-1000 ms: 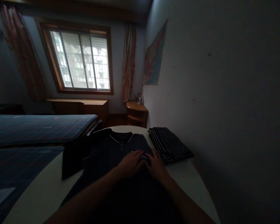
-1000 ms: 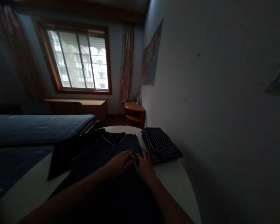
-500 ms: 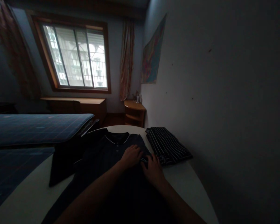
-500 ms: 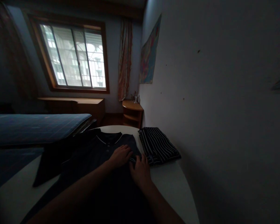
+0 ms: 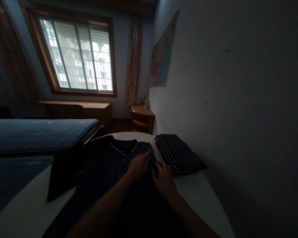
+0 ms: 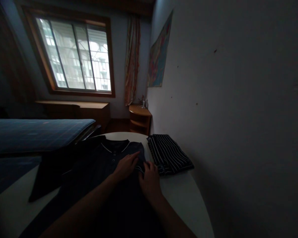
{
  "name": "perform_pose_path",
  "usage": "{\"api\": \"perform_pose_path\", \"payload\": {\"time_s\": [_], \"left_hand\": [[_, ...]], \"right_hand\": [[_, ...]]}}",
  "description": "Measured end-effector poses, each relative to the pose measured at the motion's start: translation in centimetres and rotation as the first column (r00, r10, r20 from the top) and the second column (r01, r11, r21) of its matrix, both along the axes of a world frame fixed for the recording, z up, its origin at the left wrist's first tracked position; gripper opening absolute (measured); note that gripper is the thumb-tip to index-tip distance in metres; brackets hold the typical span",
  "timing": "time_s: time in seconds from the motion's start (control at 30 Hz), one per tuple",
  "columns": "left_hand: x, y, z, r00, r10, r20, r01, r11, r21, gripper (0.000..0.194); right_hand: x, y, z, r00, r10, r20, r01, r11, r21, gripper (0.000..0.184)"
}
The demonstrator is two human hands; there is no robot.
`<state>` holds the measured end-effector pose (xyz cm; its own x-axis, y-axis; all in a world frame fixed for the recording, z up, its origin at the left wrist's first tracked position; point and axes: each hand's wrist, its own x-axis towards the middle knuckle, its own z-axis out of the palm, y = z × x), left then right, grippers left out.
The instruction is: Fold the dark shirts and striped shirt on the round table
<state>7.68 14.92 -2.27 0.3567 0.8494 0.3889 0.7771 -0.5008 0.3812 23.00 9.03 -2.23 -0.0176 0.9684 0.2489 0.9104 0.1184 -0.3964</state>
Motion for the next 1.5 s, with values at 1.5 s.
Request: {"api": "perform_pose_path", "payload": {"time_s": [1.5], "left_hand": [[0.0,2.3,-0.1,0.99,0.098,0.098,-0.08,0.983,-0.166,0.026]], "right_hand": [[3.4,-10.4,7.9,0.948,0.188,0.257,-0.045,0.878,-0.476,0.031]]}}
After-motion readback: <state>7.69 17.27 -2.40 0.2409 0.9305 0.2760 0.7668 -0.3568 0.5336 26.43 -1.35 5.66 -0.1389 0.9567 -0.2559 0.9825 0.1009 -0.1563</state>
